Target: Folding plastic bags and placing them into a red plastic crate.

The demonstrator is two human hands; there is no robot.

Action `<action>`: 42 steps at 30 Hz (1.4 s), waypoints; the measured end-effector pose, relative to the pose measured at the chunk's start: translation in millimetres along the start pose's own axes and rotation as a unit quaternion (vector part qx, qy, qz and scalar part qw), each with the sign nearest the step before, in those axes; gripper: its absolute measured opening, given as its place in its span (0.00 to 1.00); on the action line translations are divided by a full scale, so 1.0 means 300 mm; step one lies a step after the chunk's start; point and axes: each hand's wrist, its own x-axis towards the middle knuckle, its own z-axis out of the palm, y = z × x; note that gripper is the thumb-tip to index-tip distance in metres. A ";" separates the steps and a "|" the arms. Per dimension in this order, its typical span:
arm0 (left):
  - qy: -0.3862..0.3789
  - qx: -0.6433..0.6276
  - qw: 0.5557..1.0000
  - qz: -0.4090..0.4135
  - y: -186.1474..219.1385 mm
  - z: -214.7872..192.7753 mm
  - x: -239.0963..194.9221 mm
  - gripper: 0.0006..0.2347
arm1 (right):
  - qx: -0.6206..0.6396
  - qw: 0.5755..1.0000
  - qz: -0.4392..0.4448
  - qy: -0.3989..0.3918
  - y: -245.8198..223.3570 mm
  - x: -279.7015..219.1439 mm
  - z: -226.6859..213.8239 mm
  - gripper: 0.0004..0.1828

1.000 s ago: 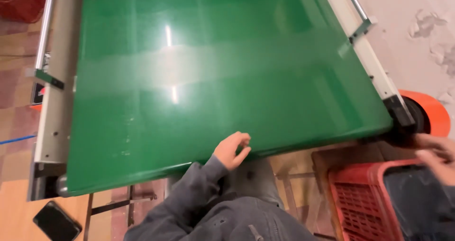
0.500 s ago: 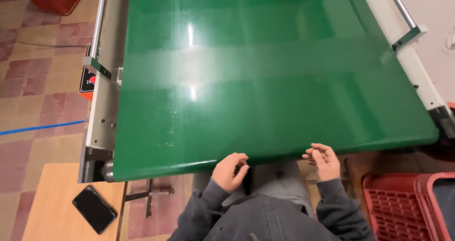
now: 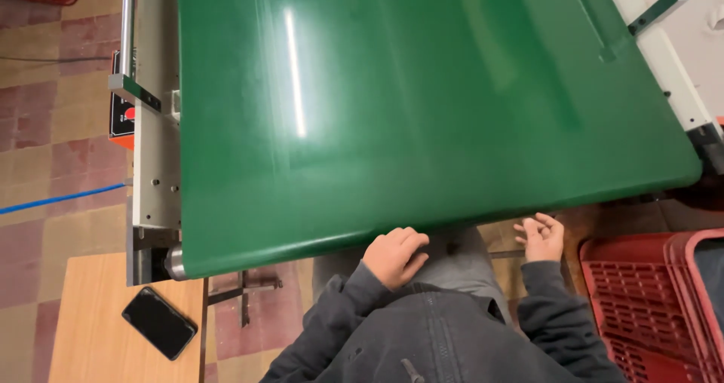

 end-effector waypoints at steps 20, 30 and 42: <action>0.025 0.246 0.967 0.060 0.102 0.156 0.209 0.28 | 0.159 0.983 0.087 -0.023 0.006 0.003 -0.044 0.26; 0.038 0.344 0.938 -0.004 0.111 0.275 0.363 0.47 | 0.211 0.971 0.082 -0.074 0.023 0.001 -0.057 0.25; 0.169 0.357 0.911 0.123 0.115 0.386 0.414 0.03 | 0.275 0.920 0.037 -0.275 0.040 -0.035 -0.197 0.46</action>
